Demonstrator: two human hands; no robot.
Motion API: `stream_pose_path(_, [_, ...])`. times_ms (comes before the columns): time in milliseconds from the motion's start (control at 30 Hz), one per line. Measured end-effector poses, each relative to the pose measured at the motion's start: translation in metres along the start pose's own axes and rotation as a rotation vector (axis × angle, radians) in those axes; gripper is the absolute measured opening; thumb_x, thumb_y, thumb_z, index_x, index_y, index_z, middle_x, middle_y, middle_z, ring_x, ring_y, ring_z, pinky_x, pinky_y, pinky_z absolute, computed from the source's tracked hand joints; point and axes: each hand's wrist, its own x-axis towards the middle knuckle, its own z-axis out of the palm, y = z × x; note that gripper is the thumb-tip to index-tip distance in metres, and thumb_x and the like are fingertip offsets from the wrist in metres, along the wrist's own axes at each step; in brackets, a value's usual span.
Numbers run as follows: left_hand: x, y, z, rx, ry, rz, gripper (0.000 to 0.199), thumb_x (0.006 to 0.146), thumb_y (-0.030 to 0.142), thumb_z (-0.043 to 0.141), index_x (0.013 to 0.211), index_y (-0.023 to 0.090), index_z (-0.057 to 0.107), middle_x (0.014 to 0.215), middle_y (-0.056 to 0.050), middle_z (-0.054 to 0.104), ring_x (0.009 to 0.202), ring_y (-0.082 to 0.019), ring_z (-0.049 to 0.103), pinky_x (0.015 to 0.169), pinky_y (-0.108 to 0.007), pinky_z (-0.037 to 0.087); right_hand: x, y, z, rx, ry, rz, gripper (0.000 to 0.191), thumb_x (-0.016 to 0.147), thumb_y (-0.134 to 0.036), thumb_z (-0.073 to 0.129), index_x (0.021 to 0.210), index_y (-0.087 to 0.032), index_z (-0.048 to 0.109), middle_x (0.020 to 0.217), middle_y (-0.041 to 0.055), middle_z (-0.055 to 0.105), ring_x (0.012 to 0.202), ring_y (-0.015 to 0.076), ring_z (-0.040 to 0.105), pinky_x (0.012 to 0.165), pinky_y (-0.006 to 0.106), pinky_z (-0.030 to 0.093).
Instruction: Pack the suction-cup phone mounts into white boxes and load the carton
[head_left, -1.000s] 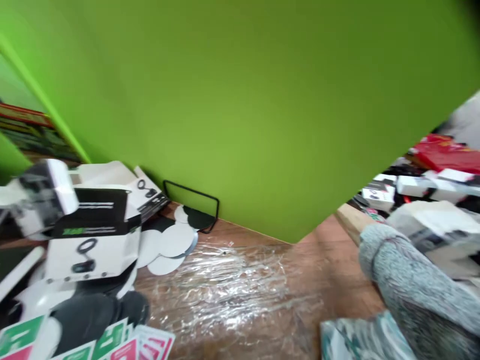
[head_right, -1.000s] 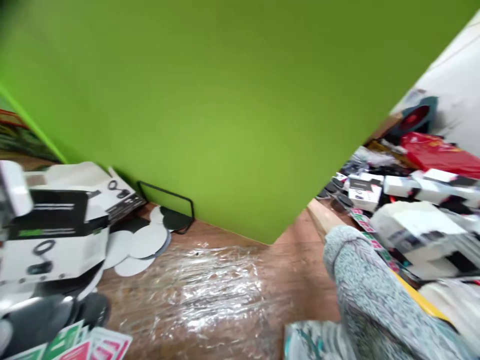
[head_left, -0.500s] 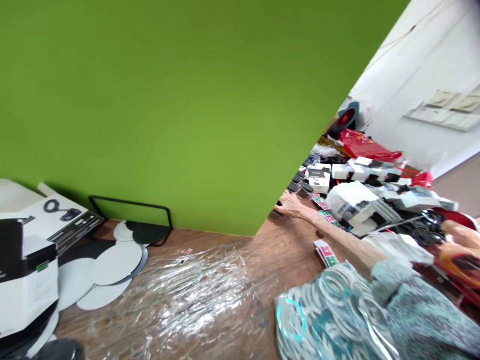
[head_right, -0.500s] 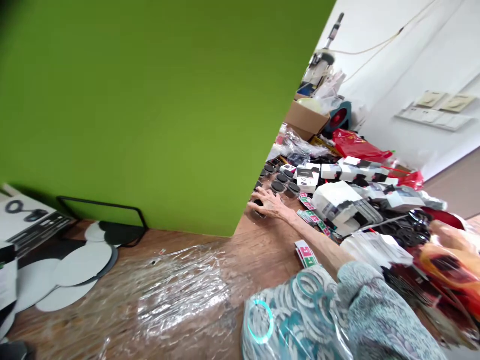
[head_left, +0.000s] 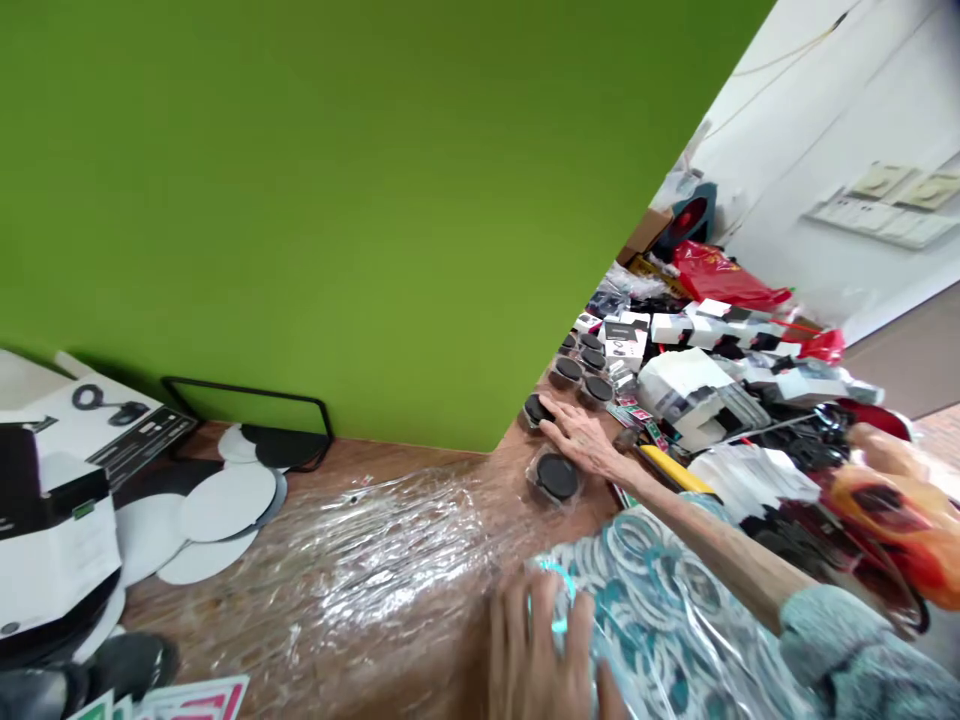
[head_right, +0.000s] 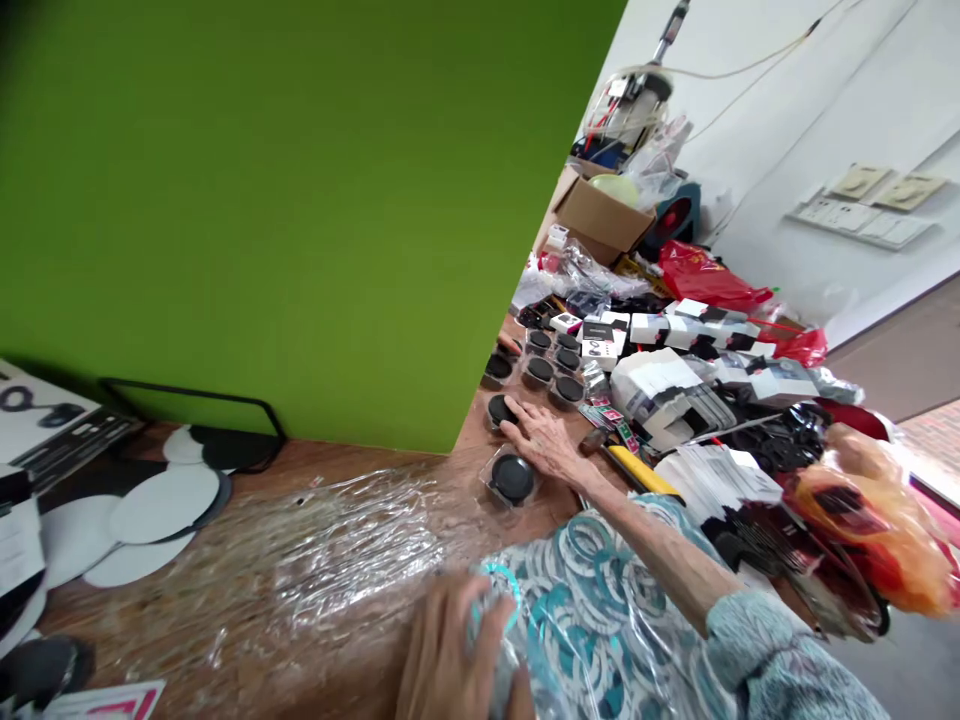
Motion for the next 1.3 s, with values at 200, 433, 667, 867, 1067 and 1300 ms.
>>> stream_pose_path(200, [0.097,-0.018,0.003,0.19,0.017,-0.143,0.055,0.085,0.037,0.055,0.137,0.021,0.047,0.147,-0.015,0.037,0.136,-0.04,0.03,0.109,-0.064,0.027,-0.018,-0.02,-0.002,0.148,0.141,-0.058,0.046,0.098,-0.048,0.029,0.134,-0.027,0.05,0.136,0.0083,0.049,0.123,0.0242,0.046,0.102,0.041,0.038])
stream_pose_path(433, [0.09,-0.043,-0.024,0.239,-0.32,-0.186,0.056,0.08,0.023,0.054,0.135,0.025,0.048,0.149,-0.009,0.037,0.13,-0.043,0.034,0.101,-0.062,0.036,0.043,0.038,-0.005,-0.026,0.198,0.155,0.05,0.095,-0.048,0.034,0.14,-0.028,0.042,0.148,0.0094,0.039,0.136,0.0318,0.031,0.109,0.061,0.021])
stream_pose_path(667, [0.075,-0.078,-0.08,0.245,-0.413,-0.079,0.045,0.073,0.02,0.052,0.118,0.026,0.056,0.138,-0.005,0.046,0.115,-0.033,0.044,0.095,-0.055,0.043,0.015,0.009,0.006,0.146,0.139,-0.185,0.044,0.097,-0.035,0.03,0.137,-0.022,0.044,0.145,0.0103,0.041,0.138,0.0228,0.031,0.116,0.049,0.02])
stream_pose_path(867, [-0.002,-0.088,-0.096,0.408,-0.223,-0.009,0.06,0.066,0.012,0.052,0.123,0.03,0.053,0.141,-0.002,0.043,0.125,-0.034,0.037,0.096,-0.052,0.043,-0.029,-0.005,-0.002,0.305,0.027,-0.29,0.045,0.096,-0.043,0.039,0.138,-0.024,0.038,0.143,0.0105,0.038,0.133,0.0221,0.039,0.111,0.042,0.034])
stream_pose_path(1067, [-0.072,-0.072,-0.106,0.537,-0.135,0.028,0.056,0.066,0.016,0.053,0.12,0.03,0.057,0.14,-0.003,0.047,0.128,-0.034,0.038,0.099,-0.051,0.041,-0.038,-0.019,-0.006,0.218,-0.095,-0.564,0.044,0.095,-0.041,0.047,0.135,-0.025,0.041,0.136,0.0111,0.046,0.12,0.0233,0.052,0.1,0.04,0.046])
stream_pose_path(1300, [-0.028,-0.053,-0.109,0.523,-0.083,-0.079,0.059,0.073,0.047,0.062,0.128,0.026,0.054,0.135,-0.012,0.047,0.117,-0.037,0.047,0.098,-0.059,0.041,-0.055,-0.047,-0.014,0.062,-0.088,-0.608,0.056,0.093,-0.047,0.048,0.142,-0.023,0.035,0.138,0.0144,0.047,0.128,0.0302,0.043,0.105,0.052,0.037])
